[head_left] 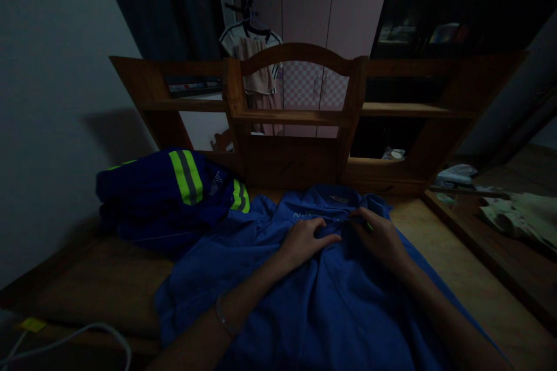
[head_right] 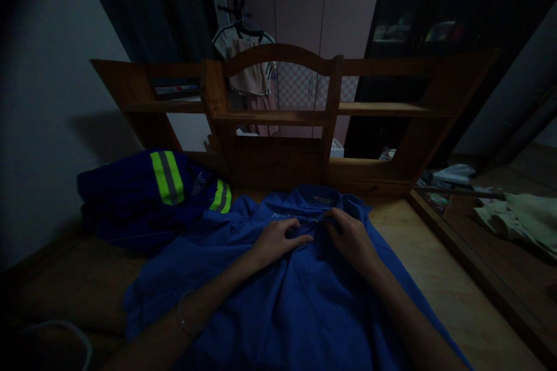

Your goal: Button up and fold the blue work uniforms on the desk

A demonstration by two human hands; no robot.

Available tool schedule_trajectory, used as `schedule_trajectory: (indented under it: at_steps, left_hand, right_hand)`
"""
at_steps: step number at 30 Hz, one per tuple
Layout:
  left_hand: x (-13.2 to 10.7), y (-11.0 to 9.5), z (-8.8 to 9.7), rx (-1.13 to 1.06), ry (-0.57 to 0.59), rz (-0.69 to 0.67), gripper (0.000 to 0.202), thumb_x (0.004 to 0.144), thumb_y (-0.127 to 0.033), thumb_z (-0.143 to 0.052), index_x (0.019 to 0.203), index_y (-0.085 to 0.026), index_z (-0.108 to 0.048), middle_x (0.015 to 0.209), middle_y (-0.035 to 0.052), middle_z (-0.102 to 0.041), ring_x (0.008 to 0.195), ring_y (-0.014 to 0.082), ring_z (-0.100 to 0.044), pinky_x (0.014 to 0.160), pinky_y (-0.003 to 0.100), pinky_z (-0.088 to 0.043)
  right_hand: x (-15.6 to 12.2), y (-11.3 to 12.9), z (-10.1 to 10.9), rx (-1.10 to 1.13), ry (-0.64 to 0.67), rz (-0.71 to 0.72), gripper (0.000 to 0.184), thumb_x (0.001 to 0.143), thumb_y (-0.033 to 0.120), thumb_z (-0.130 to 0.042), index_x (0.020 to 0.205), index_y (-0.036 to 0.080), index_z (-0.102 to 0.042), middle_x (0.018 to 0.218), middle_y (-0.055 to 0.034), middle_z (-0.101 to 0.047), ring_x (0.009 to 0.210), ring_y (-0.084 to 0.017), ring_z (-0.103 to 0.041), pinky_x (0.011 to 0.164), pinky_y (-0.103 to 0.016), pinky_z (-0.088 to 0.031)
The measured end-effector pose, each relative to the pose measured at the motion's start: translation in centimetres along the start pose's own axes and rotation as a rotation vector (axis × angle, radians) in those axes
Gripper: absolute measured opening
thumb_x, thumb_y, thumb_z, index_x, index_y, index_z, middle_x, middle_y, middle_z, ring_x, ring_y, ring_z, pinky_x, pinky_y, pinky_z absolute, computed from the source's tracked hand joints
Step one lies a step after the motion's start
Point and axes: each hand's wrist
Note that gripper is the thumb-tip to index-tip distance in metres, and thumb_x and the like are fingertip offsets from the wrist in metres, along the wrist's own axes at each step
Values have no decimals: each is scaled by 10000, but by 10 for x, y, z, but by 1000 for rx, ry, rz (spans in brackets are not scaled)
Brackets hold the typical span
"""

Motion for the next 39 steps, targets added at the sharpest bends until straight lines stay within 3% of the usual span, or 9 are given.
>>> schedule_trajectory:
  at_steps: [6, 10, 13, 17, 21, 26, 29, 33, 39]
  left_hand:
    - [-10, 18, 52, 33, 208, 34, 393, 695, -549, -664, 845, -185, -675, 736, 4, -650, 691, 167, -594, 573, 219, -373]
    - [-29, 27, 64, 126, 323, 2, 567, 591, -516, -764, 1067, -231, -648, 983, 42, -673, 903, 243, -616, 759, 274, -442]
    - [-32, 27, 56, 155, 228, -42, 541, 674, -411, -739, 1166, -241, -592, 1160, 68, -609, 1088, 269, -551, 927, 339, -409]
    - [-9, 10, 48, 156, 69, -193, 319, 832, -191, -549, 1145, -234, -586, 1102, 56, -591, 1073, 217, -543, 963, 340, -409]
    - [18, -3, 41, 209, -98, -313, 475, 840, -54, -444, 1265, -255, -509, 1182, 47, -530, 1139, 190, -505, 1018, 322, -389]
    - [14, 12, 18, 232, -173, -345, 456, 872, -57, -434, 1284, -238, -506, 1325, 52, -468, 1214, 190, -462, 1051, 362, -382]
    - [5, 17, 9, 192, -310, -351, 279, 898, -144, -477, 1123, -226, -619, 1302, 56, -487, 1200, 211, -469, 1037, 416, -390]
    - [1, 8, 6, 155, -365, -312, 176, 892, -193, -525, 1018, -215, -645, 1108, 49, -565, 1067, 187, -530, 956, 369, -440]
    - [2, 7, 6, 253, -364, -222, 239, 840, -192, -611, 1076, -224, -620, 1049, 38, -586, 1014, 202, -504, 924, 376, -418]
  right_hand:
    - [4, -4, -5, 15, -86, -46, 153, 878, 313, -489, 946, 218, -588, 912, -37, -661, 741, -179, -606, 686, -301, -464]
    - [4, -3, -2, 0, -147, -43, 137, 876, 285, -490, 943, 217, -588, 915, -30, -659, 810, -187, -616, 716, -294, -452]
    - [3, -5, 7, -29, -213, -55, 140, 875, 280, -494, 957, 213, -586, 919, -35, -660, 811, -191, -616, 719, -291, -447]
    - [2, -13, 23, -113, -371, -121, 173, 873, 313, -507, 983, 204, -587, 891, -45, -652, 771, -196, -606, 700, -295, -442]
    - [2, -19, 33, -183, -465, -154, 189, 888, 312, -481, 991, 191, -584, 904, -62, -630, 800, -205, -593, 729, -318, -452]
    - [1, -5, 28, -270, -478, -56, 383, 850, 234, -511, 1230, 184, -511, 1188, -128, -514, 1055, -245, -531, 840, -363, -477]
    - [-4, 11, 17, -389, -433, 130, 465, 852, 198, -517, 1315, 204, -466, 1278, -125, -476, 1109, -251, -512, 833, -357, -487]
    - [-8, 30, -2, -510, -208, 431, 496, 861, 148, -503, 1348, 227, -452, 1279, -97, -516, 1064, -236, -538, 910, -390, -461]
    - [5, 32, -17, -427, -75, 364, 581, 895, 147, -433, 1455, 183, -279, 1480, -84, -311, 1330, -241, -330, 1101, -433, -329]
Point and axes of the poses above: each hand's wrist, its own x-axis towards the middle knuckle, its own z-axis out of the back of the hand, y = z × x
